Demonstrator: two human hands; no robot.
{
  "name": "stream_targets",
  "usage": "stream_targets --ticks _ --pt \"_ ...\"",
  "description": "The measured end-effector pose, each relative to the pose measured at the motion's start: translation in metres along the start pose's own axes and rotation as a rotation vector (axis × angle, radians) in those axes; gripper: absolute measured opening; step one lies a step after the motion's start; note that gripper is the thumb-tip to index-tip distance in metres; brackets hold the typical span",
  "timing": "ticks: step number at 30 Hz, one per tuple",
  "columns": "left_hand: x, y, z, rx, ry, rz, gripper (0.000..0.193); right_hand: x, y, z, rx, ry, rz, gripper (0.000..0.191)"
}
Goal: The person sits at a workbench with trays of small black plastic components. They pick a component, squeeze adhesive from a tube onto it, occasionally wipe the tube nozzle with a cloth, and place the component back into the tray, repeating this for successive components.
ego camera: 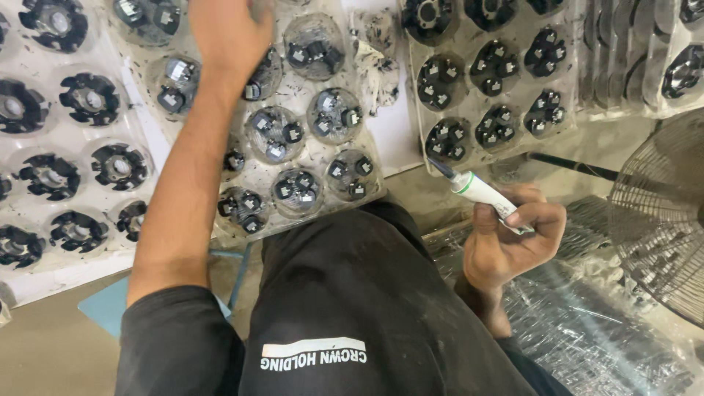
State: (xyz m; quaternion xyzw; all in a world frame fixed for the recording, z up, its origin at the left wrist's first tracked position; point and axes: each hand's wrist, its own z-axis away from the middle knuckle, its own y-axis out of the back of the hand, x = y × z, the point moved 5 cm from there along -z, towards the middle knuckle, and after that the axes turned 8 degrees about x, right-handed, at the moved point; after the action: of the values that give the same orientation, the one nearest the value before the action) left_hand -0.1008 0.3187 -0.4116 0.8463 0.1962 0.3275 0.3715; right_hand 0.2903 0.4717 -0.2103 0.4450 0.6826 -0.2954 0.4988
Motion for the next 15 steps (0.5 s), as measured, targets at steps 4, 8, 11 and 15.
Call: stream_targets --ticks 4,8,11,15 --pt "0.097 -0.017 0.016 -0.237 -0.174 0.271 0.012 0.012 0.015 -0.032 -0.040 -0.032 0.012 0.038" --pt "0.161 -0.051 0.017 -0.251 -0.336 -0.035 0.021 0.019 0.024 -0.051 -0.108 -0.081 -0.041 0.036" --pt "0.174 -0.085 0.028 -0.419 -0.202 -0.211 0.019 0.026 0.031 -0.064 -0.158 -0.089 -0.045 0.035" --pt "0.175 -0.099 0.029 -0.399 -0.141 -0.228 0.011 0.041 0.042 -0.080 -0.211 -0.089 0.002 0.034"
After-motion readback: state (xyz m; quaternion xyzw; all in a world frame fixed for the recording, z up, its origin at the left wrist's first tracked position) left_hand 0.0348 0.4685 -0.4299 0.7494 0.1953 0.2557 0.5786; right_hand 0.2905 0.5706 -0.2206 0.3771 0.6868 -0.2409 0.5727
